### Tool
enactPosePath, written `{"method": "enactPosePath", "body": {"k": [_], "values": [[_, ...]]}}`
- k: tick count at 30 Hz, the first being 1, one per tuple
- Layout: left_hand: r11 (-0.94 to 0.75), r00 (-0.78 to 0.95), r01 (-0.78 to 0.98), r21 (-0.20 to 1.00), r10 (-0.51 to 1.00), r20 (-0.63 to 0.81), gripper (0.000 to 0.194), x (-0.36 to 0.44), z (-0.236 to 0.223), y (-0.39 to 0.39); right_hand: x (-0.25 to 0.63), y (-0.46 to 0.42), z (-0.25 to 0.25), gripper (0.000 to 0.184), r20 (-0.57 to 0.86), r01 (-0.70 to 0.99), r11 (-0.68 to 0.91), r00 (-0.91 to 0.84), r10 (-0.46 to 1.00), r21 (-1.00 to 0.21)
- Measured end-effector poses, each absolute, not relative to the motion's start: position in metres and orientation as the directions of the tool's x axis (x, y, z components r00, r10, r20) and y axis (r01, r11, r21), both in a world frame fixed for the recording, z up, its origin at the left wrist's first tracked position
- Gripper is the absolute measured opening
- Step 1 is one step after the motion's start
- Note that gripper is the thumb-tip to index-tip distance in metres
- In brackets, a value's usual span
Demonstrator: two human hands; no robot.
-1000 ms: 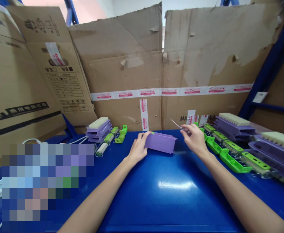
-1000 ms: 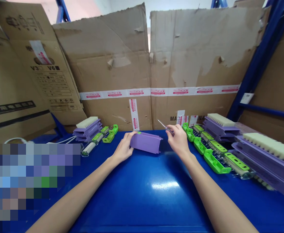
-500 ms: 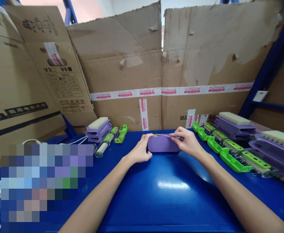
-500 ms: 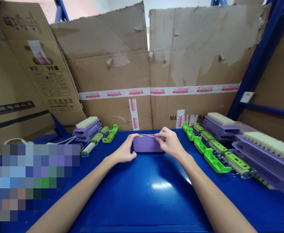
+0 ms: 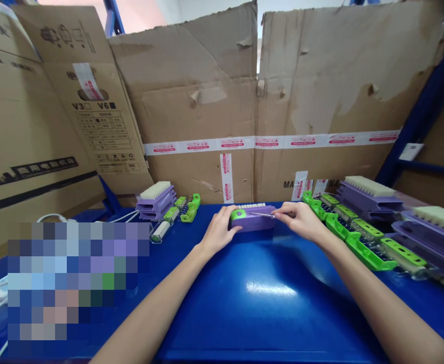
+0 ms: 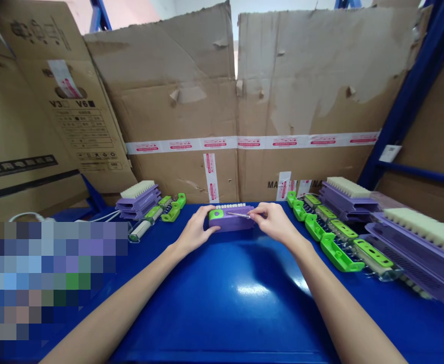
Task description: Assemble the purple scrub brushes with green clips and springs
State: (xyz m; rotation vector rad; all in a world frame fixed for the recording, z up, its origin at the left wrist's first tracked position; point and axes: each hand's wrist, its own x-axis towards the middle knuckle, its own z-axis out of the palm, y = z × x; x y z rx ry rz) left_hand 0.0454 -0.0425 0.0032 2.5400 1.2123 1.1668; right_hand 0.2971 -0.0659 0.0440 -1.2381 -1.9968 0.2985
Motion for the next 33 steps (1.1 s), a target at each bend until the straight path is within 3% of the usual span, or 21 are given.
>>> {"method": "enactPosePath", "body": {"k": [5, 15, 21, 33], "values": [[-0.707, 0.44, 0.638, 0.306, 0.66, 0.609, 0.053, 0.047, 0.005, -0.043, 0.302, -0.071, 0.053, 0.025, 0.457, 0.636, 0.514, -0.27, 0.847, -0.576], [-0.723, 0.438, 0.526, 0.449, 0.682, 0.585, 0.052, 0.047, 0.005, -0.04, 0.3, -0.075, 0.056, 0.023, 0.482, 0.65, 0.546, -0.3, 0.823, -0.529], [-0.7, 0.456, 0.5, 0.51, 0.713, 0.533, 0.049, 0.047, 0.012, -0.039, 0.297, -0.078, 0.057, 0.024, 0.53, 0.716, 0.58, -0.342, 0.776, -0.388], [-0.667, 0.409, 0.541, 0.512, 0.741, 0.532, 0.049, 0.042, 0.012, -0.035, 0.288, -0.075, 0.043, 0.028, 0.573, 0.809, 0.563, -0.384, 0.724, -0.169]]}}
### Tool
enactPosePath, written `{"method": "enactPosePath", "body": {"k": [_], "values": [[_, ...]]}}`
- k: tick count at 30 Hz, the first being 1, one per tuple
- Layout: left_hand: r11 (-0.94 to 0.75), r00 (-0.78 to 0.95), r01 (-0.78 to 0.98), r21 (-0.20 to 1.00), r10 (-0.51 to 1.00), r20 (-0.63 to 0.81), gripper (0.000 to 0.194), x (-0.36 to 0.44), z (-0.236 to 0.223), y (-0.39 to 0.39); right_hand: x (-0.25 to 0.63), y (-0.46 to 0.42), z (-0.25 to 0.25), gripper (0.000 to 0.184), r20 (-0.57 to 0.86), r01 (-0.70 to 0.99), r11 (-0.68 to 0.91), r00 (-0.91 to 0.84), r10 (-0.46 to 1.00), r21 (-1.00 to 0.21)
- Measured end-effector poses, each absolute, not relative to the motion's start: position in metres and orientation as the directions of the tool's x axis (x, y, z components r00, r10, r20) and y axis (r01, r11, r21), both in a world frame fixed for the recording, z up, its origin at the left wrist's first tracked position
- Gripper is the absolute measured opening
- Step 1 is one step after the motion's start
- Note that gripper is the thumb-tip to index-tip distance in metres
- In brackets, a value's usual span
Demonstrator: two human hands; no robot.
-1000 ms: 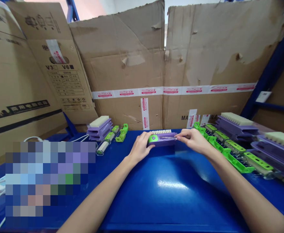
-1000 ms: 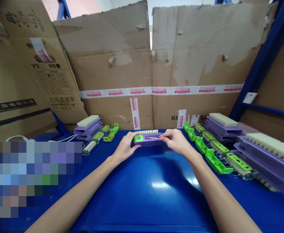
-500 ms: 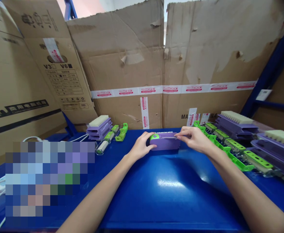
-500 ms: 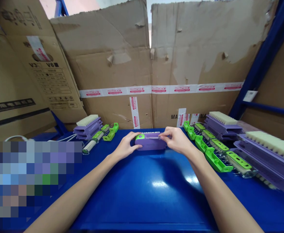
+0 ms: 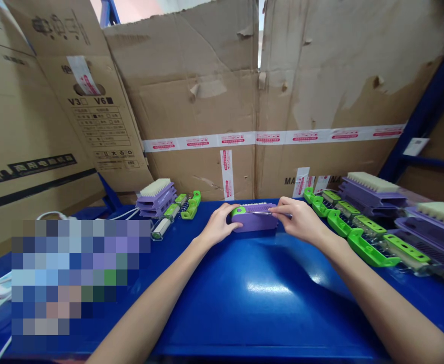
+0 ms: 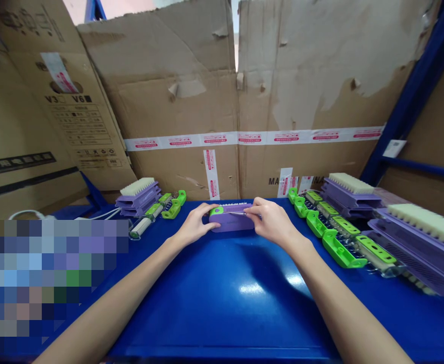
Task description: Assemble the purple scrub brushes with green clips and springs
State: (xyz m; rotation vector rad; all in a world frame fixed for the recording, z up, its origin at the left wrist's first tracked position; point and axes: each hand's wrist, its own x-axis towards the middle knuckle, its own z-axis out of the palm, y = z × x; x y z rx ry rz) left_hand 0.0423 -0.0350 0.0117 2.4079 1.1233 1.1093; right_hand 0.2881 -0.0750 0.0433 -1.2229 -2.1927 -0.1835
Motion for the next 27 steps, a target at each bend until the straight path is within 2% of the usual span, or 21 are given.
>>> {"method": "enactPosePath", "body": {"k": [5, 19, 22, 27], "values": [[-0.672, 0.42, 0.547, 0.5, 0.736, 0.531, 0.05, 0.042, 0.013, -0.035, 0.288, -0.078, 0.049, 0.027, 0.574, 0.835, 0.535, -0.377, 0.727, -0.129], [-0.668, 0.432, 0.539, 0.513, 0.742, 0.512, 0.053, 0.047, 0.015, -0.032, 0.278, -0.071, 0.075, 0.025, 0.49, 0.852, 0.473, -0.321, 0.811, -0.224], [-0.662, 0.429, 0.527, 0.533, 0.749, 0.505, 0.052, 0.047, 0.015, -0.032, 0.286, -0.069, 0.065, 0.025, 0.492, 0.803, 0.513, -0.33, 0.806, -0.302], [-0.64, 0.406, 0.529, 0.557, 0.767, 0.496, 0.052, 0.049, 0.014, -0.035, 0.294, -0.065, 0.043, 0.023, 0.469, 0.696, 0.513, -0.279, 0.838, -0.503]]}}
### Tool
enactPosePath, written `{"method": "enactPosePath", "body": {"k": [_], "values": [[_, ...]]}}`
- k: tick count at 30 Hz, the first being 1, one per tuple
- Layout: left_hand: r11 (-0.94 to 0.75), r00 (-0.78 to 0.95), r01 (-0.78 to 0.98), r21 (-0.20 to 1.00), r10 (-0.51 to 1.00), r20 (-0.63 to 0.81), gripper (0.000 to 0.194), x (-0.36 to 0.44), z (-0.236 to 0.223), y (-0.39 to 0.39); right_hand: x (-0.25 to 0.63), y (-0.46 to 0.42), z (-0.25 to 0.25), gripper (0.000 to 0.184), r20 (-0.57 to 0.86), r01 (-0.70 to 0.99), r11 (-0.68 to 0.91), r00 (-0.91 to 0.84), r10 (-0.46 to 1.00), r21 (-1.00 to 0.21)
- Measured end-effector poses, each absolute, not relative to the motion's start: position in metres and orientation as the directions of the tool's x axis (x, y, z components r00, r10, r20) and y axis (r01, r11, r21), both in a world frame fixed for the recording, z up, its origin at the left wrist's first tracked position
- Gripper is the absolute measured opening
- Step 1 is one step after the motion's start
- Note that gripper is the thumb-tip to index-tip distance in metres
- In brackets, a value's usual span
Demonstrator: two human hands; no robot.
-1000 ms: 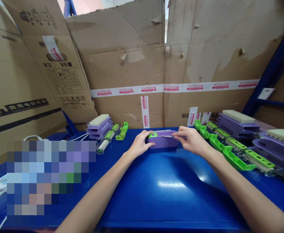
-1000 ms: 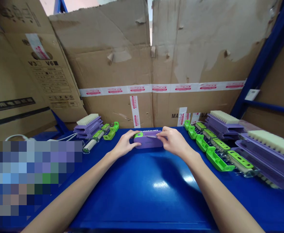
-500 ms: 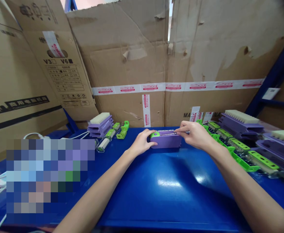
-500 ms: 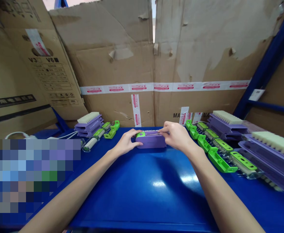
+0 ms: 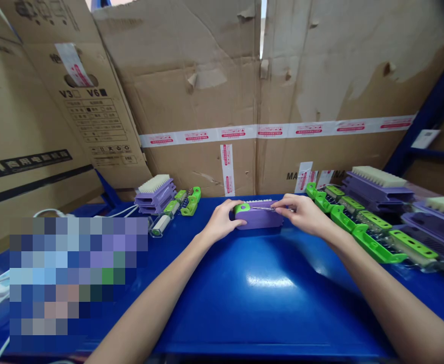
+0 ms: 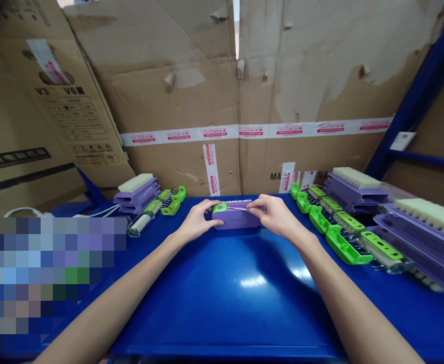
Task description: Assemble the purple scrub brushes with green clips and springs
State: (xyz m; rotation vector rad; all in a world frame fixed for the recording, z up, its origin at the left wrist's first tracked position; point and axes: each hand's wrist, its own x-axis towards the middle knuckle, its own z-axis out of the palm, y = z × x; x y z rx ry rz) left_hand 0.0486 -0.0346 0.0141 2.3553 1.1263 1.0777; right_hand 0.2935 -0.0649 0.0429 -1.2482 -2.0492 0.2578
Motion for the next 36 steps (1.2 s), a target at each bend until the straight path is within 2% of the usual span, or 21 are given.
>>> {"method": "enactPosePath", "body": {"k": [5, 9, 15, 21, 24, 28, 31, 34, 36], "values": [[-0.626, 0.391, 0.547, 0.556, 0.778, 0.492, 0.051, 0.049, 0.011, -0.035, 0.286, -0.062, 0.035, 0.021, 0.387, 0.554, 0.444, -0.224, 0.894, -0.704], [-0.646, 0.442, 0.563, 0.516, 0.763, 0.472, 0.057, 0.048, 0.014, -0.037, 0.286, -0.061, 0.035, 0.024, 0.373, 0.514, 0.429, -0.215, 0.903, -0.743], [-0.647, 0.548, 0.703, 0.294, 0.757, 0.356, 0.054, 0.047, 0.027, -0.045, 0.286, -0.065, 0.04, 0.033, 0.354, 0.487, 0.414, -0.214, 0.91, -0.769], [-0.653, 0.561, 0.705, 0.277, 0.752, 0.347, 0.051, 0.048, 0.032, -0.043, 0.281, -0.067, 0.037, 0.046, 0.249, 0.412, 0.321, -0.22, 0.943, -0.852], [-0.661, 0.559, 0.691, 0.294, 0.746, 0.362, 0.05, 0.048, 0.032, -0.041, 0.28, -0.064, 0.035, 0.041, 0.303, 0.486, 0.365, -0.204, 0.931, -0.794], [-0.66, 0.547, 0.685, 0.308, 0.746, 0.38, 0.049, 0.048, 0.032, -0.039, 0.283, -0.061, 0.035, 0.027, 0.445, 0.609, 0.46, -0.189, 0.876, -0.646], [-0.653, 0.534, 0.689, 0.315, 0.751, 0.389, 0.048, 0.047, 0.032, -0.039, 0.292, -0.058, 0.035, 0.025, 0.554, 0.711, 0.477, -0.148, 0.819, -0.516], [-0.647, 0.523, 0.692, 0.322, 0.756, 0.395, 0.046, 0.047, 0.031, -0.039, 0.303, -0.05, 0.028, 0.026, 0.672, 0.83, 0.391, -0.027, 0.74, -0.397], [-0.655, 0.525, 0.681, 0.326, 0.748, 0.405, 0.045, 0.046, 0.031, -0.038, 0.31, -0.044, 0.02, 0.028, 0.687, 0.892, 0.281, 0.045, 0.725, -0.355]]}}
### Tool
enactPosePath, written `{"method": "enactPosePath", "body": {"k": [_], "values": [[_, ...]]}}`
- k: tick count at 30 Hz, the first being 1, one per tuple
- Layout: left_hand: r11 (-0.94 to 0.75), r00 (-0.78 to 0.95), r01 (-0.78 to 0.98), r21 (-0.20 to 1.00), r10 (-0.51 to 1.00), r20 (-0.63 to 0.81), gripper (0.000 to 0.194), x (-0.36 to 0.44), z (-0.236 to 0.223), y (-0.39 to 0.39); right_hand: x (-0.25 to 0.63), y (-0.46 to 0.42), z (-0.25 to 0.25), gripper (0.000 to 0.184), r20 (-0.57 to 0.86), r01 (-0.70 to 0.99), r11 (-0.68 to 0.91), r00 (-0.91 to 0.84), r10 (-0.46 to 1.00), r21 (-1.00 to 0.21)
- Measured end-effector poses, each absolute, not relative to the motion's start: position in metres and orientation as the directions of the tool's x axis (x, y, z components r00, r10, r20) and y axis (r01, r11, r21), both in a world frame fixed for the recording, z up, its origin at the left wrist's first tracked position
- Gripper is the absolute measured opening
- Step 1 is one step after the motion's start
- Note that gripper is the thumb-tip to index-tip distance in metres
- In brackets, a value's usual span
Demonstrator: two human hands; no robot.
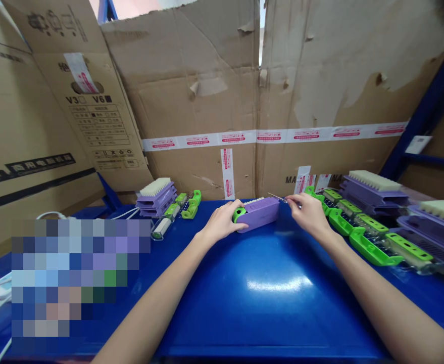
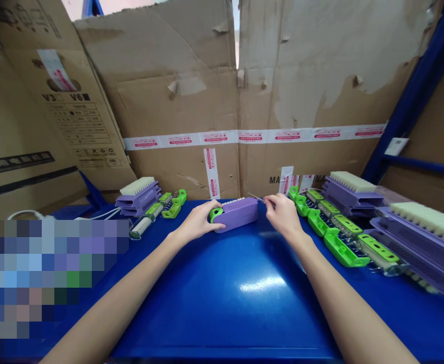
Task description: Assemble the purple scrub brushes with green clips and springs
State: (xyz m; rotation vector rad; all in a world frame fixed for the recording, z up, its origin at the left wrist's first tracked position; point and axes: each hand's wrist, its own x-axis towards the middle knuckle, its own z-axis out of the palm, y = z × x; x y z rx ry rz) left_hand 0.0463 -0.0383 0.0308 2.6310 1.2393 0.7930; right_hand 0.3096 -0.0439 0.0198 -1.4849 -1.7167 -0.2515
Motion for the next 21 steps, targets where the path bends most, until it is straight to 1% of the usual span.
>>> {"method": "enactPosePath", "body": {"k": [2, 5, 7, 8, 9, 10, 12, 14, 16, 18, 21], "values": [[-0.669, 0.531, 0.666, 0.33, 0.736, 0.419, 0.044, 0.046, 0.03, -0.038, 0.315, -0.038, 0.009, 0.03, 0.651, 0.93, 0.172, 0.088, 0.754, -0.326], [-0.682, 0.538, 0.652, 0.332, 0.724, 0.431, 0.043, 0.045, 0.029, -0.038, 0.321, -0.034, -0.004, 0.03, 0.555, 0.959, 0.033, 0.134, 0.821, -0.28], [-0.688, 0.544, 0.642, 0.339, 0.72, 0.43, 0.044, 0.044, 0.029, -0.038, 0.321, -0.035, -0.007, 0.029, 0.493, 0.966, -0.025, 0.154, 0.856, -0.259], [-0.691, 0.547, 0.636, 0.344, 0.718, 0.43, 0.044, 0.044, 0.03, -0.037, 0.321, -0.036, -0.007, 0.029, 0.487, 0.965, -0.026, 0.155, 0.859, -0.262], [-0.696, 0.551, 0.627, 0.35, 0.714, 0.432, 0.044, 0.043, 0.03, -0.037, 0.319, -0.038, -0.005, 0.033, 0.508, 0.961, 0.007, 0.141, 0.85, -0.278], [-0.703, 0.556, 0.616, 0.356, 0.708, 0.436, 0.044, 0.043, 0.03, -0.037, 0.317, -0.039, -0.002, 0.038, 0.552, 0.949, 0.078, 0.11, 0.827, -0.305], [-0.716, 0.558, 0.591, 0.371, 0.695, 0.454, 0.041, 0.043, 0.031, -0.037, 0.31, -0.043, 0.005, 0.048, 0.657, 0.883, 0.291, 0.025, 0.754, -0.368], [-0.724, 0.552, 0.578, 0.376, 0.686, 0.473, 0.033, 0.044, 0.031, -0.037, 0.3, -0.046, 0.01, 0.056, 0.696, 0.777, 0.461, -0.041, 0.717, -0.429], [-0.731, 0.556, 0.585, 0.352, 0.677, 0.481, 0.026, 0.045, 0.029, -0.037, 0.291, -0.048, 0.011, 0.069, 0.644, 0.716, 0.504, -0.1, 0.758, -0.482], [-0.735, 0.566, 0.599, 0.317, 0.669, 0.481, 0.023, 0.044, 0.026, -0.037, 0.284, -0.048, 0.01, 0.078, 0.564, 0.709, 0.487, -0.152, 0.812, -0.51], [-0.722, 0.579, 0.627, 0.291, 0.683, 0.445, 0.027, 0.04, 0.025, -0.037, 0.282, -0.047, 0.007, 0.075, 0.524, 0.707, 0.479, -0.178, 0.833, -0.52]]}}
